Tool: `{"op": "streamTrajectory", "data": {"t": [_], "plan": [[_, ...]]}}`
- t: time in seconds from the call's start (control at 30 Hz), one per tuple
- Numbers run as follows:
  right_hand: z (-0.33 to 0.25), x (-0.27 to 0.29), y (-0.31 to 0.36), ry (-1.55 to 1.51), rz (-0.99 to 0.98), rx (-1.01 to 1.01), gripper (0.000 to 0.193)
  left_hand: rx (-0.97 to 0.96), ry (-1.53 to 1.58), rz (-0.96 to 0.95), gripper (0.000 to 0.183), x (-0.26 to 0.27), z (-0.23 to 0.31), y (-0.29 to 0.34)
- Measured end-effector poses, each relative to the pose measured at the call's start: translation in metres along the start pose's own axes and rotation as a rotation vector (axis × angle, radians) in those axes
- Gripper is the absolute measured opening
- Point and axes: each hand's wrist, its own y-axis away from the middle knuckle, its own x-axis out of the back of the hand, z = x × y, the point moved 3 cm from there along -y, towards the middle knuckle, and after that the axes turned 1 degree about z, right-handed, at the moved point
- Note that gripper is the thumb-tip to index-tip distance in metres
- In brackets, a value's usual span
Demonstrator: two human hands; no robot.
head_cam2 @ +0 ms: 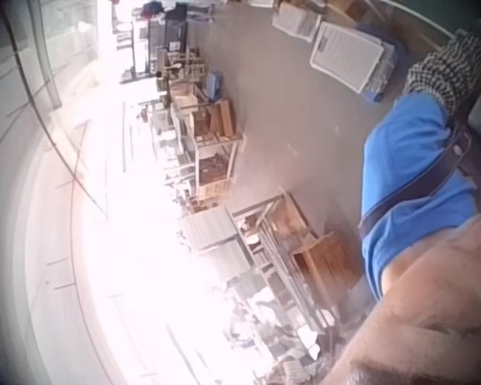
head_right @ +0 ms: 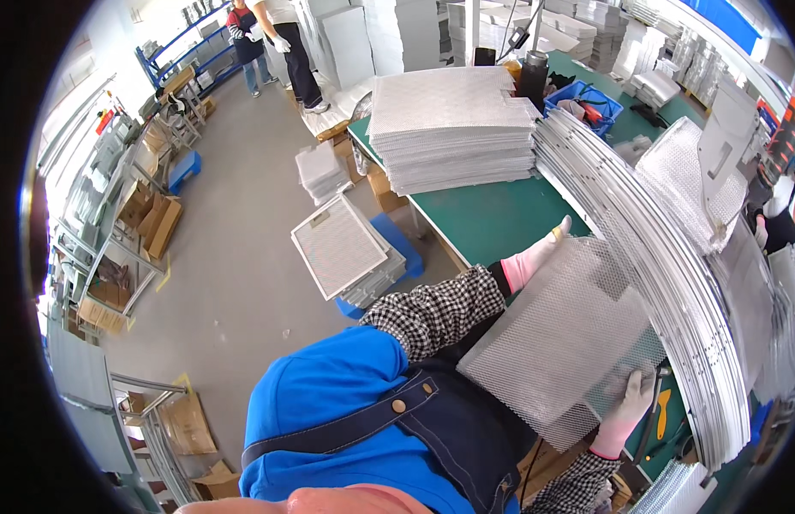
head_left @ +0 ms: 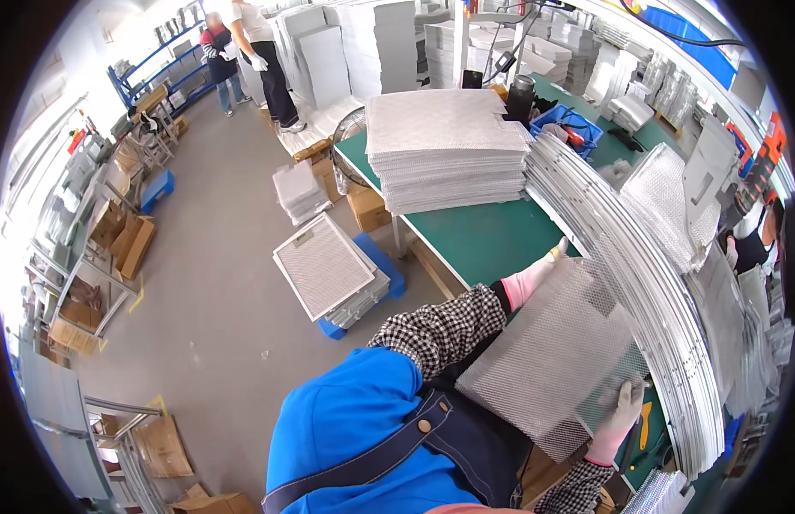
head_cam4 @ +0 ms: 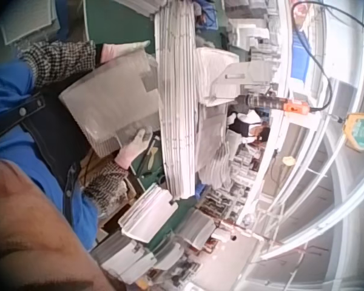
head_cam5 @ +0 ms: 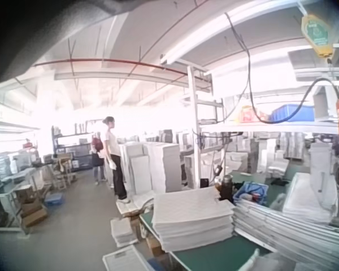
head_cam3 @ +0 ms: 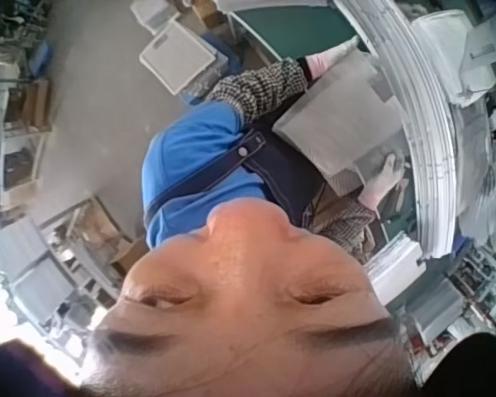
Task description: The person assembles air filters by inserting white mesh sheets into white frames. They use a handheld power tool to secure the mesh to the frame and then place the completed units into a stack. The process is repeated for multiple units throughout the clip.
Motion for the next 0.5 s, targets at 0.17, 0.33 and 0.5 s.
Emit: {"op": "streamTrajectory", "data": {"t": [0.17,0.33,0.5], "plan": [[0.010,-0.004,0.001,-0.026,0.158,0.021,0.039,-0.025,-0.214,-0.037,0.099,0.005,0.000,-0.005],[0.014,0.014,0.010,-0.072,0.216,0.026,0.043,-0.075,-0.277,-0.033,0.091,-0.008,0.011,0.014],[0.029,0.009,0.011,-0.109,0.184,0.052,0.040,-0.195,-0.313,0.219,0.066,0.024,0.006,0.004]]}}
